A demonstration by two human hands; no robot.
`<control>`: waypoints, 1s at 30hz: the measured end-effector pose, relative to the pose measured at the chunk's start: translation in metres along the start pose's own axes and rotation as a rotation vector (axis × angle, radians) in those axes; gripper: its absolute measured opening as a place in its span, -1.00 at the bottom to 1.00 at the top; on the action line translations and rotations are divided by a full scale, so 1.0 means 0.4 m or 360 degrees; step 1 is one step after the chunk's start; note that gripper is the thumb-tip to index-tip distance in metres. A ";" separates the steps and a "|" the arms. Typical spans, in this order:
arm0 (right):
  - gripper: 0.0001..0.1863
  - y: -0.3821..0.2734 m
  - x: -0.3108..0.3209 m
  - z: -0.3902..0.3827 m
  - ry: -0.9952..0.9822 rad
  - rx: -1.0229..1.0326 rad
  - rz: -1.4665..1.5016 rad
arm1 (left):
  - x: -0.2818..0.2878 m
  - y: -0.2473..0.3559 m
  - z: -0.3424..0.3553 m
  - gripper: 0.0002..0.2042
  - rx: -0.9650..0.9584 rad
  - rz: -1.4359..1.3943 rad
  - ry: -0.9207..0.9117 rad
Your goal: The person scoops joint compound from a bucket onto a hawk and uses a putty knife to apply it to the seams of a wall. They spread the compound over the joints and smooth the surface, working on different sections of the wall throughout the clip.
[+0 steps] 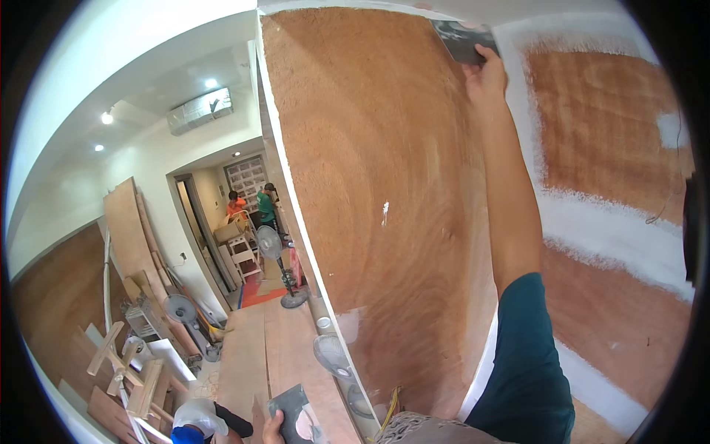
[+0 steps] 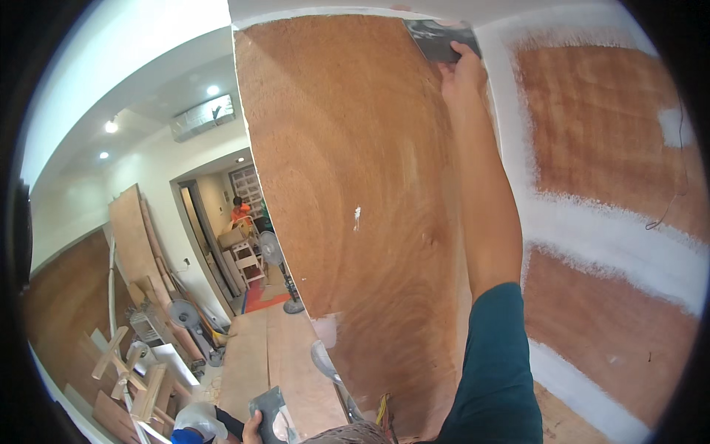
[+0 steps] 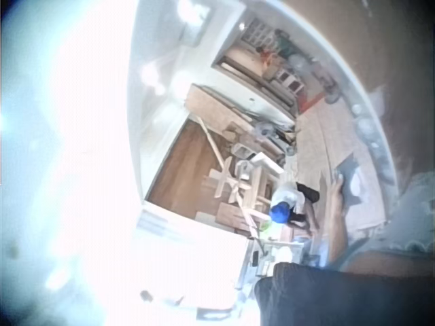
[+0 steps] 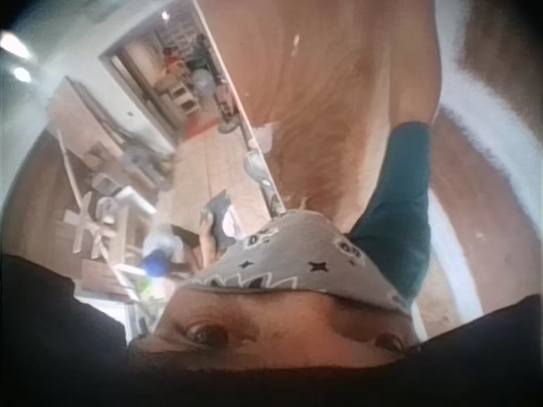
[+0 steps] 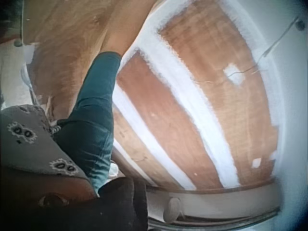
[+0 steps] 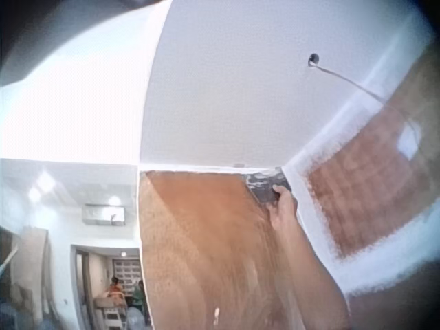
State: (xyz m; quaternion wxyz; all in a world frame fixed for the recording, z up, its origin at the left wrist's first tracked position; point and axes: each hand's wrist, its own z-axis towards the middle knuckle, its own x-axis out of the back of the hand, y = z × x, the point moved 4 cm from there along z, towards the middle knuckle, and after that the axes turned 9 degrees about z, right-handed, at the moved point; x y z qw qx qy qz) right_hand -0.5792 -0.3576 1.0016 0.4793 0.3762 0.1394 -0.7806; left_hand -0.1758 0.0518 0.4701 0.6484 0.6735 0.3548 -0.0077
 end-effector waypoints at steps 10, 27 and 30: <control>-0.58 0.047 -0.096 -0.016 -0.1000 0.2047 -0.2012 | -0.102 0.050 -0.002 -0.55 -0.0160 0.0098 0.0059; -0.64 0.111 -0.136 -0.016 -0.0942 0.1818 -0.2201 | -0.011 0.011 0.100 -0.48 -0.0061 0.0078 0.0199; -0.64 0.083 -0.165 -0.050 -0.1018 0.1599 -0.2248 | -0.040 0.036 0.101 -0.47 -0.0070 0.0222 0.0251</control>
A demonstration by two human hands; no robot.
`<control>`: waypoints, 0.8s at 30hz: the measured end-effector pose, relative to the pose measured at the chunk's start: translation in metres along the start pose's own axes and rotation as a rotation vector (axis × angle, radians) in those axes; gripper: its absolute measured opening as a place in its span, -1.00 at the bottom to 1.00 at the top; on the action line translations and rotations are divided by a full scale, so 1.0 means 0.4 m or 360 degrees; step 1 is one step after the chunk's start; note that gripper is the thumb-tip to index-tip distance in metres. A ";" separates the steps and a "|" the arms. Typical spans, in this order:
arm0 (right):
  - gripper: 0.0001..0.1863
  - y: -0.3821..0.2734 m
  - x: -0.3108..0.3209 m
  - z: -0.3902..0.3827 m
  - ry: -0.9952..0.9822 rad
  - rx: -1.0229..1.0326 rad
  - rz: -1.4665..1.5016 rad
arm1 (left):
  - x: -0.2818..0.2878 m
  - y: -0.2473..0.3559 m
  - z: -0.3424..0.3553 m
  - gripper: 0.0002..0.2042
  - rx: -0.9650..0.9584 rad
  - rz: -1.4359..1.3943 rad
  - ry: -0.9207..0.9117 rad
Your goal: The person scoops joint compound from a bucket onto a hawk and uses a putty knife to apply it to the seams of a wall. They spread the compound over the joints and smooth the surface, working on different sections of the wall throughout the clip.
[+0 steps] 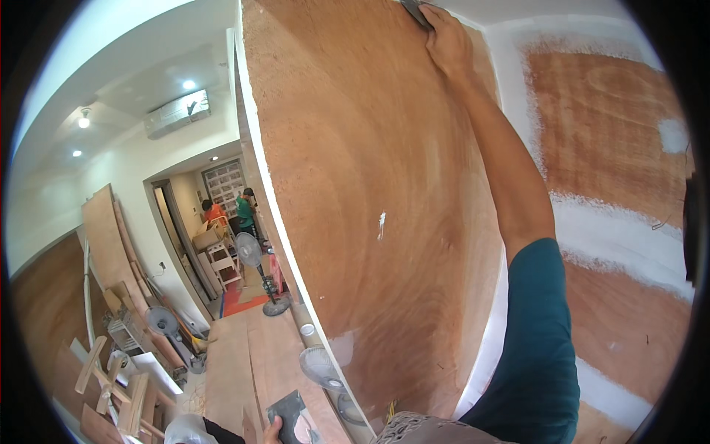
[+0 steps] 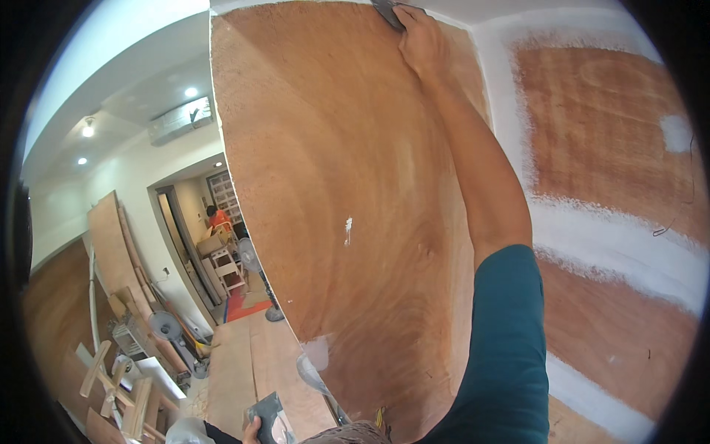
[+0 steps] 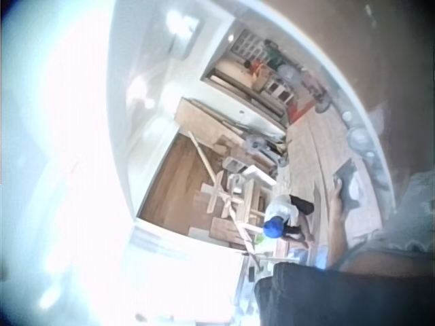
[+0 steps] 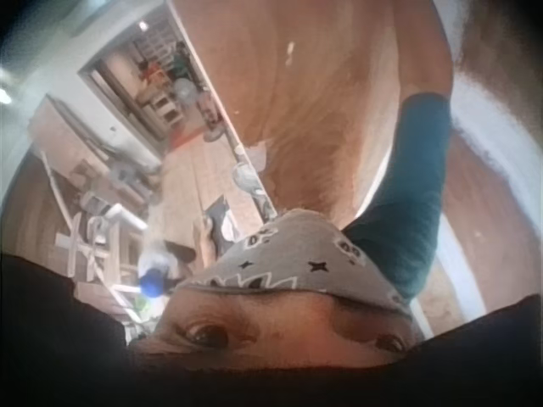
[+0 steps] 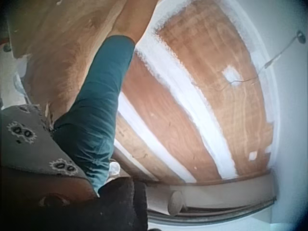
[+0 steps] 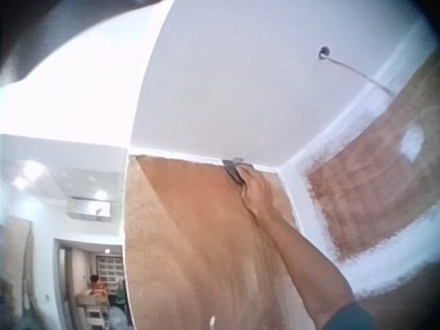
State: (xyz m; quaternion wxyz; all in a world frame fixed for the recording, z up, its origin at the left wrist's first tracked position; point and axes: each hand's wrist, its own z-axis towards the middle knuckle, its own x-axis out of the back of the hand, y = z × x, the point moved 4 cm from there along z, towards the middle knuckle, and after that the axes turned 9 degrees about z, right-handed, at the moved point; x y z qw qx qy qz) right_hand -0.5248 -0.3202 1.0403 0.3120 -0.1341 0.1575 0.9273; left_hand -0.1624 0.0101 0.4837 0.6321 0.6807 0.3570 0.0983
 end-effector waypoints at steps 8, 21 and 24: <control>-0.57 -0.011 0.054 0.095 -0.0547 0.0430 0.0030 | -0.032 0.023 0.051 -0.47 0.0141 0.0073 -0.0076; -0.67 0.110 0.190 0.061 -0.0484 -0.0162 0.0037 | -0.049 -0.043 0.097 -0.47 0.0335 -0.0210 -0.0614; -0.61 0.174 0.269 -0.035 0.0096 -0.0512 0.0270 | -0.019 -0.097 0.115 -0.49 0.0425 -0.0019 -0.0724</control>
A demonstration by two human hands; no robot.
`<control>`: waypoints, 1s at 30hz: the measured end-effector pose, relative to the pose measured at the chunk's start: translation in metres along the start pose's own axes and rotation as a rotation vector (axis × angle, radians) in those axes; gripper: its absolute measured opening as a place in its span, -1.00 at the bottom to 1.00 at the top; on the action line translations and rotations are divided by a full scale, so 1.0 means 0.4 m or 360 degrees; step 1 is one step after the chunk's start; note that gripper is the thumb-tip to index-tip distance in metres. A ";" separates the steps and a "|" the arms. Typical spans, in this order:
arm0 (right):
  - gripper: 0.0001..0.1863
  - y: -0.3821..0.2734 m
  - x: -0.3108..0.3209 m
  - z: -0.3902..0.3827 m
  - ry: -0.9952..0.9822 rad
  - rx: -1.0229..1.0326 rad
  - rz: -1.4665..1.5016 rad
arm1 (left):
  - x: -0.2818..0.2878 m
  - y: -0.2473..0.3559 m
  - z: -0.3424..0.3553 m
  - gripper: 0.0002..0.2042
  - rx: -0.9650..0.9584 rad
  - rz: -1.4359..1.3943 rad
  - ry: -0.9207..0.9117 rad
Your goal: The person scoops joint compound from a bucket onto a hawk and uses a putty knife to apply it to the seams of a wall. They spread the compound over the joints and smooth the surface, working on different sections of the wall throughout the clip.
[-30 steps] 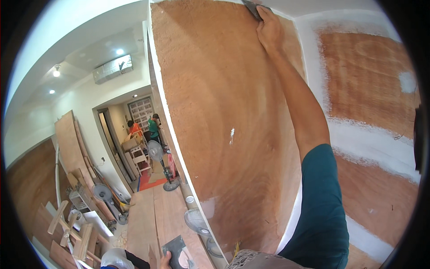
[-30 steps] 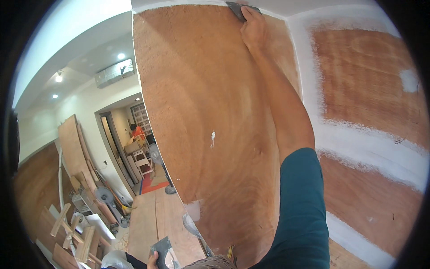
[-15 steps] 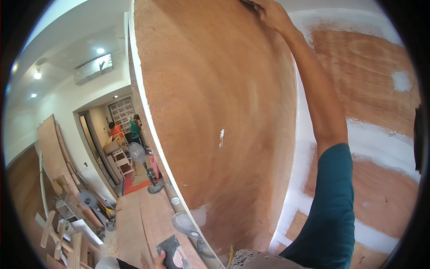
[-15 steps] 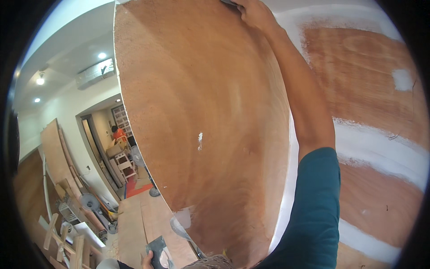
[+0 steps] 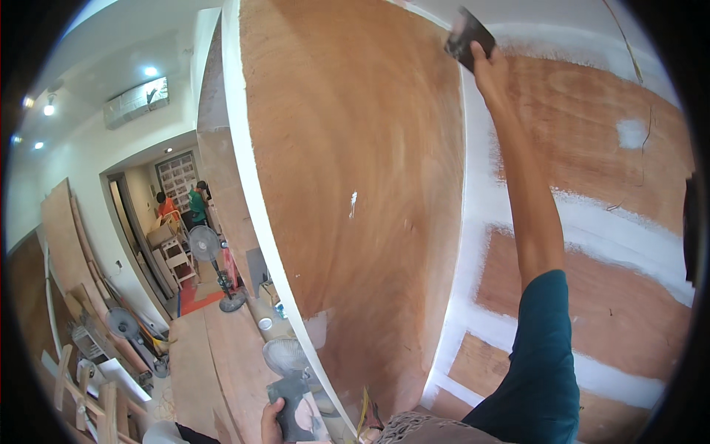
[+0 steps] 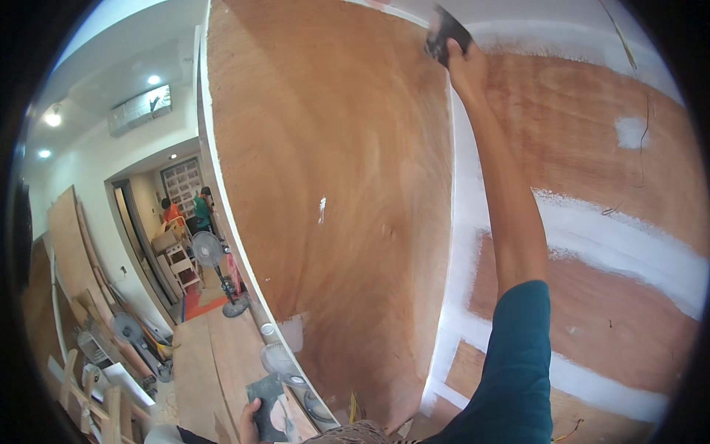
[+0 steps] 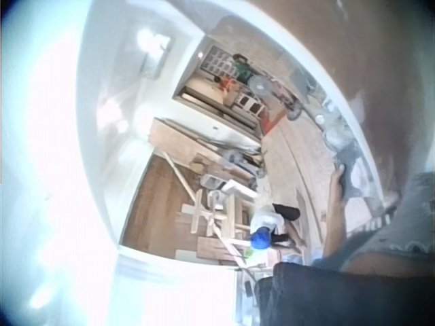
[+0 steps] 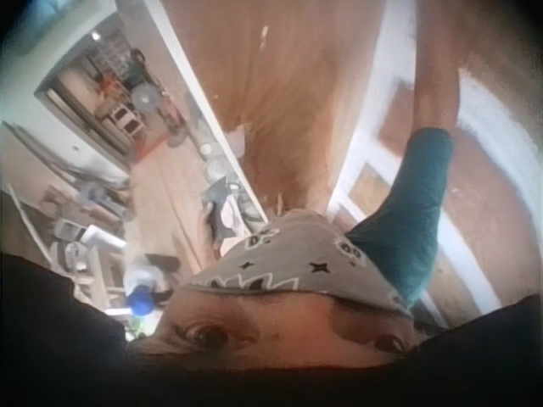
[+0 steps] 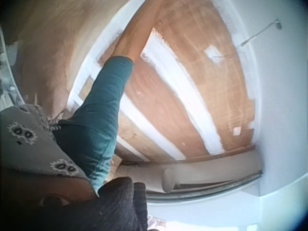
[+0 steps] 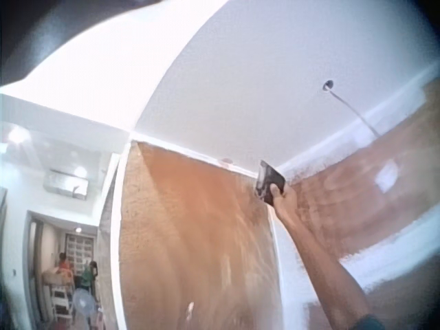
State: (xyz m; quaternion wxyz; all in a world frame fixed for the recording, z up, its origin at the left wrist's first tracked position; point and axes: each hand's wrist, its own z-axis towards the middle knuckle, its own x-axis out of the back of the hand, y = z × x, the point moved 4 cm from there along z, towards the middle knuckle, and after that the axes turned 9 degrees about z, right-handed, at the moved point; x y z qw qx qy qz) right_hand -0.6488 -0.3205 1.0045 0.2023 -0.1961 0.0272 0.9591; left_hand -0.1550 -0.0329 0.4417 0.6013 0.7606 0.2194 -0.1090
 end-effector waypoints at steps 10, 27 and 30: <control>-0.61 -0.047 -0.149 0.203 -0.0668 -0.0610 -0.0375 | -0.037 0.008 0.004 -0.51 -0.0114 -0.0153 -0.0104; -0.68 -0.204 -0.265 0.202 -0.0723 -0.0414 -0.0416 | -0.044 0.009 -0.016 -0.48 -0.0059 -0.0186 -0.0092; -0.56 -0.215 -0.142 0.135 -0.0632 -0.0422 -0.0173 | -0.030 -0.053 0.026 -0.53 0.0195 -0.0163 -0.0030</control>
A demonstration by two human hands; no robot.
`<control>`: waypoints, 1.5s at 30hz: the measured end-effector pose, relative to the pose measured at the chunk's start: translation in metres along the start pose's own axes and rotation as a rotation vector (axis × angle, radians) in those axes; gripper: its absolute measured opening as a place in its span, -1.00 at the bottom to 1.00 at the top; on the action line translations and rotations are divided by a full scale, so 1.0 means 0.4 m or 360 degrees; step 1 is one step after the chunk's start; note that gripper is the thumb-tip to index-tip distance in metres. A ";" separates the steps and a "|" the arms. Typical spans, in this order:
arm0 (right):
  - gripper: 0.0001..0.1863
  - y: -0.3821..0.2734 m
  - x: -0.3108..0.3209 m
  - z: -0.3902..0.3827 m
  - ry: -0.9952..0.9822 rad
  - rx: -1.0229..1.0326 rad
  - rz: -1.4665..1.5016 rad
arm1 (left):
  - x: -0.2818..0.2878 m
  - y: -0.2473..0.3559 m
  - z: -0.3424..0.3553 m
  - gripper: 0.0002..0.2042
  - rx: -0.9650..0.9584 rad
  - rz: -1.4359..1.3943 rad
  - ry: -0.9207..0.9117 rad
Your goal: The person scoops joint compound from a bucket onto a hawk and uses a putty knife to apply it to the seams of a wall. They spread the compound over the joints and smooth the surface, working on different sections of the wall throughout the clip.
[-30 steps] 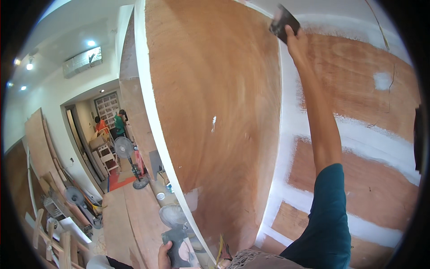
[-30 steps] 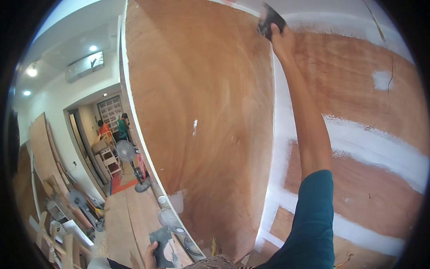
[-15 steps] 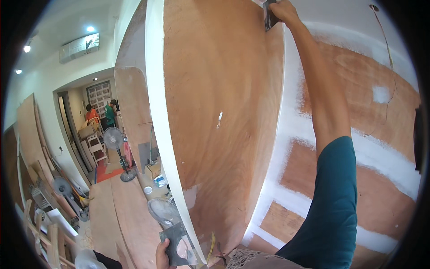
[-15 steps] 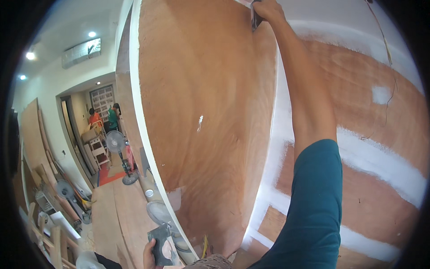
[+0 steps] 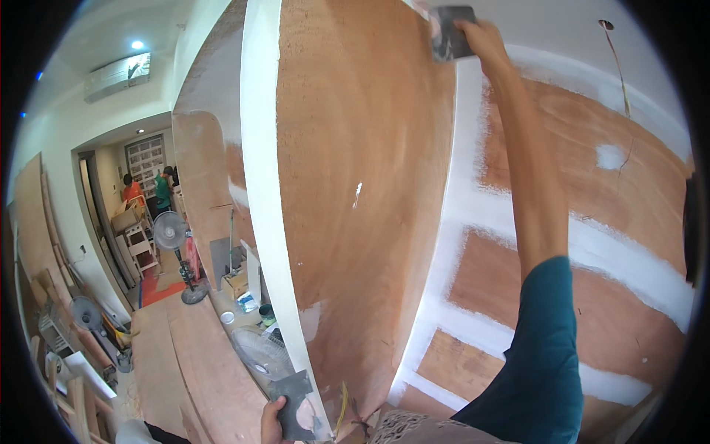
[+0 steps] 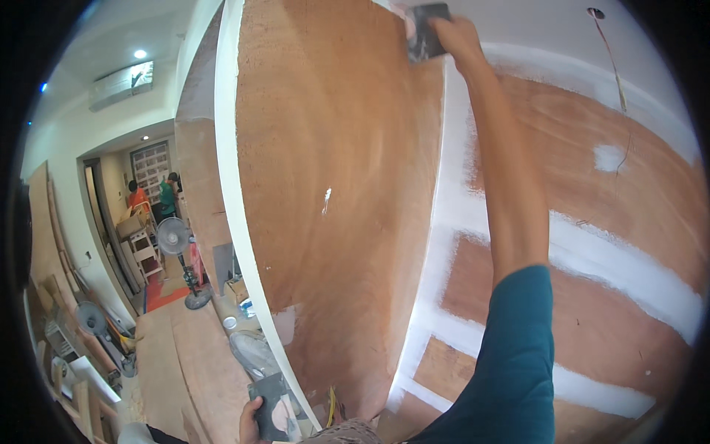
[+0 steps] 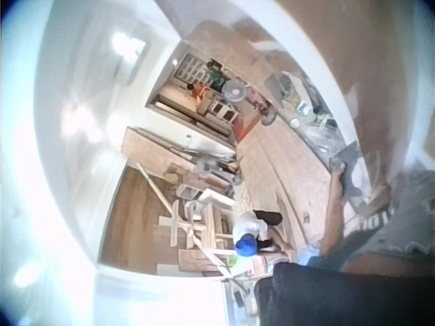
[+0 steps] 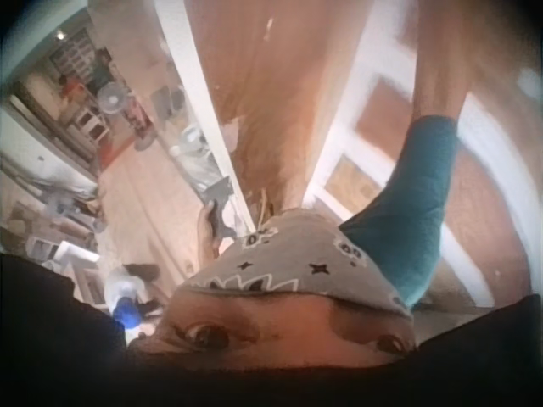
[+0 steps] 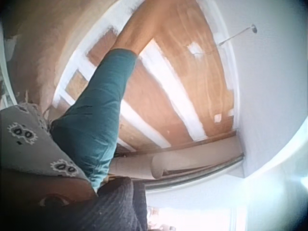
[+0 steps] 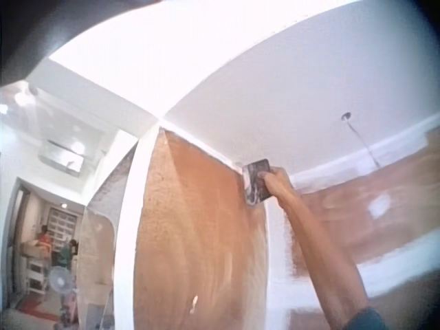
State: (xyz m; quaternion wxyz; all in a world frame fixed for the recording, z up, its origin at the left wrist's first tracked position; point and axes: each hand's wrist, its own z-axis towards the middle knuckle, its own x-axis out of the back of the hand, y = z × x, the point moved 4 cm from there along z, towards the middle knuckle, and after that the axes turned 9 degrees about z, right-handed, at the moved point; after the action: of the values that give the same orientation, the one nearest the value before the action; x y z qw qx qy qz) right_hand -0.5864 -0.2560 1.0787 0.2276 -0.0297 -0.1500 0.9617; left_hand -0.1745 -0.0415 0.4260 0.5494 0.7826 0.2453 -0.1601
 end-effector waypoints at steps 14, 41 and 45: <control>-0.83 0.039 0.061 -1.362 -0.0096 -0.1091 0.0180 | -0.439 -0.076 0.085 -0.58 0.0070 -0.0162 -0.0754; -0.69 0.002 0.094 -1.701 0.1109 -0.2776 0.1789 | -0.577 -0.152 0.094 -0.65 -0.0112 0.0015 -0.0705; -0.79 0.097 0.219 -1.726 0.0935 -0.2320 0.1950 | -0.591 -0.054 0.074 -0.65 -0.0201 0.0102 -0.0870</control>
State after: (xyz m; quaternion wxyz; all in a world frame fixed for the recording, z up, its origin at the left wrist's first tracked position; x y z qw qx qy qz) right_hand -0.5949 -0.0599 0.4100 -0.3538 -0.4714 -0.6005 0.5405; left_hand -0.3821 -0.1127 0.5218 0.6476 0.6819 0.0728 -0.3321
